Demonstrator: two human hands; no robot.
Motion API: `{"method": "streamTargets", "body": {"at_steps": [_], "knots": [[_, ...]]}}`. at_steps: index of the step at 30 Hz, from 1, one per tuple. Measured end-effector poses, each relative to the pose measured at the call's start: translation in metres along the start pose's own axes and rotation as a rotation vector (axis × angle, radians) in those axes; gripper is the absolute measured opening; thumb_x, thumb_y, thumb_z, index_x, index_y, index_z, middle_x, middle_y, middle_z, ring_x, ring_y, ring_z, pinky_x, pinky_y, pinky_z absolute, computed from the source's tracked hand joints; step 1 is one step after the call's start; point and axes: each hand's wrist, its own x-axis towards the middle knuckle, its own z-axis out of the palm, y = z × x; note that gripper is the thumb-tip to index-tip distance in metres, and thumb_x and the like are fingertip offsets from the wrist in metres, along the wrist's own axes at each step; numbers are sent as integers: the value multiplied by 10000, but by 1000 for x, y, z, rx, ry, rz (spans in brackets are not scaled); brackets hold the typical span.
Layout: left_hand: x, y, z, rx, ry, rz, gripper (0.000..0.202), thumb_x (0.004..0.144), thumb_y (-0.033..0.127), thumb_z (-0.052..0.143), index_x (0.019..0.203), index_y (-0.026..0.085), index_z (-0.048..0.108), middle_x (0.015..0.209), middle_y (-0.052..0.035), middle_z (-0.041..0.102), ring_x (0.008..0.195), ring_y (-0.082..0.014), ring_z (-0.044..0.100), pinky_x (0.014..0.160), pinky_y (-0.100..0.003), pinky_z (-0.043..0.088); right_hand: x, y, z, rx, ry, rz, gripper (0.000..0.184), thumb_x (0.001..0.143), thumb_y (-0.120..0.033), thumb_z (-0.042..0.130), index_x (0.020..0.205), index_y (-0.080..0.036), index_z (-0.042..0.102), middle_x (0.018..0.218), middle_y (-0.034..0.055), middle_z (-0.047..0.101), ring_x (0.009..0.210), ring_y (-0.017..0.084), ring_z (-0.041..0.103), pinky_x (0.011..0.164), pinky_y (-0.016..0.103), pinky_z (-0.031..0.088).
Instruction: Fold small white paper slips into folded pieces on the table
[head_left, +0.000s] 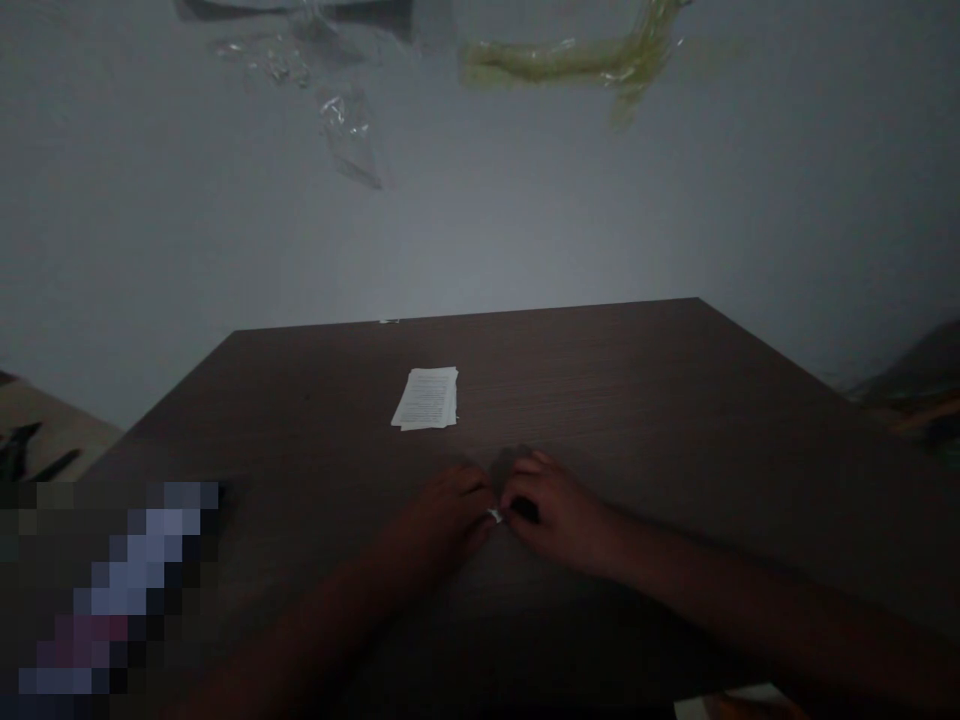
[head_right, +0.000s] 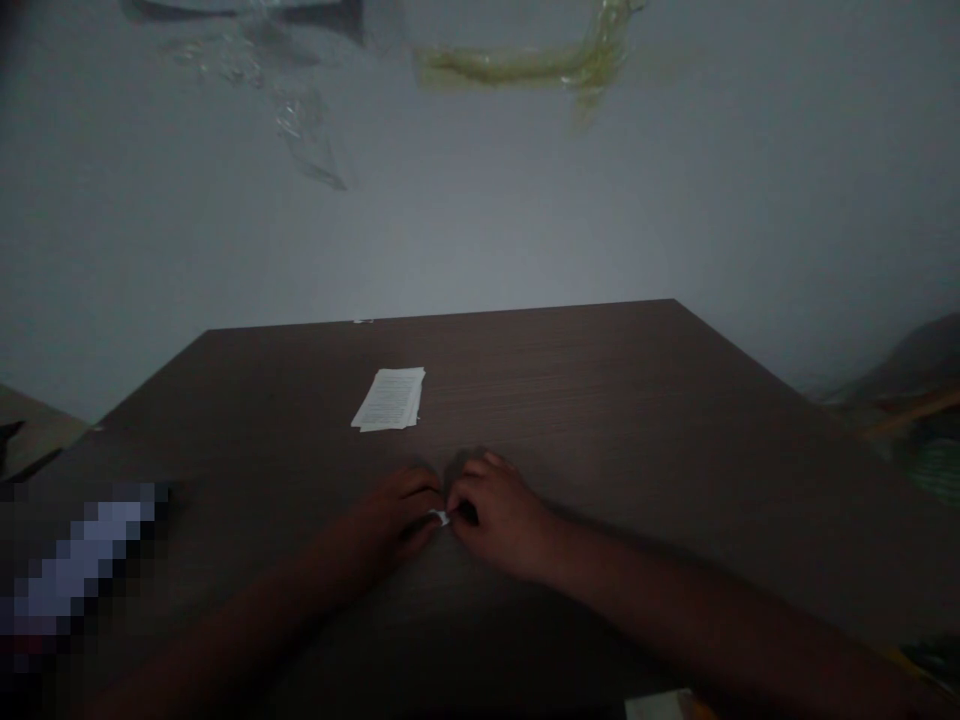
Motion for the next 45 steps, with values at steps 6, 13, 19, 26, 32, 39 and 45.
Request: {"method": "streamTargets", "body": {"at_steps": [6, 13, 19, 26, 32, 39, 45], "knots": [[-1, -2, 5, -108, 28, -27, 281, 1045, 1, 711, 1235, 193, 789, 1319, -88, 786, 1274, -281, 763, 1138, -424, 631, 2, 1, 7, -19, 22, 48, 112, 1008, -130, 817, 994, -230, 768, 1063, 57, 741, 1093, 292, 680, 1048, 493, 515], [3, -11, 13, -157, 30, -32, 222, 1046, 45, 758, 1176, 225, 777, 1301, -69, 793, 1249, -273, 774, 1141, -420, 640, 5, -1, 7, -63, 51, 86, 177, 956, -137, 862, 990, -238, 721, 1057, 54, 728, 1075, 293, 664, 973, 442, 502], [3, -12, 11, -139, 46, -42, 219, 1036, 80, 754, 1183, 241, 766, 1318, -76, 804, 1263, -289, 763, 1143, -433, 638, 8, 0, 6, -104, 61, 57, 199, 946, -185, 882, 990, -239, 696, 1046, 48, 733, 1041, 279, 656, 945, 422, 490], [4, -13, 10, -104, 55, -49, 171, 1035, 100, 769, 1128, 240, 739, 1250, -70, 802, 1206, -297, 755, 1099, -441, 644, 14, -4, 3, -135, 50, 91, 180, 960, -198, 886, 944, -235, 711, 992, 37, 728, 1001, 262, 663, 901, 389, 468], [5, -12, 7, -54, 51, -51, 147, 1059, 114, 788, 1132, 241, 790, 1222, -60, 801, 1188, -288, 753, 1100, -418, 625, 18, 0, 2, -198, 65, 105, 196, 990, -248, 905, 937, -232, 717, 990, 51, 725, 1014, 276, 661, 895, 390, 459], [-2, -14, 0, -39, 4, -2, 194, 1110, 155, 748, 1215, 241, 887, 1254, -82, 815, 1208, -286, 757, 1105, -422, 625, 16, 6, 3, -216, 93, 105, 202, 998, -263, 917, 961, -230, 721, 1015, 55, 717, 1050, 284, 650, 925, 404, 470], [-11, -9, -6, -42, -39, -57, 335, 1103, 133, 699, 1356, 255, 882, 1328, -90, 799, 1201, -275, 772, 1079, -358, 633, 16, 8, -11, -165, 87, 112, 174, 1004, -183, 876, 949, -233, 718, 985, 32, 703, 1015, 256, 658, 916, 387, 488]]}}
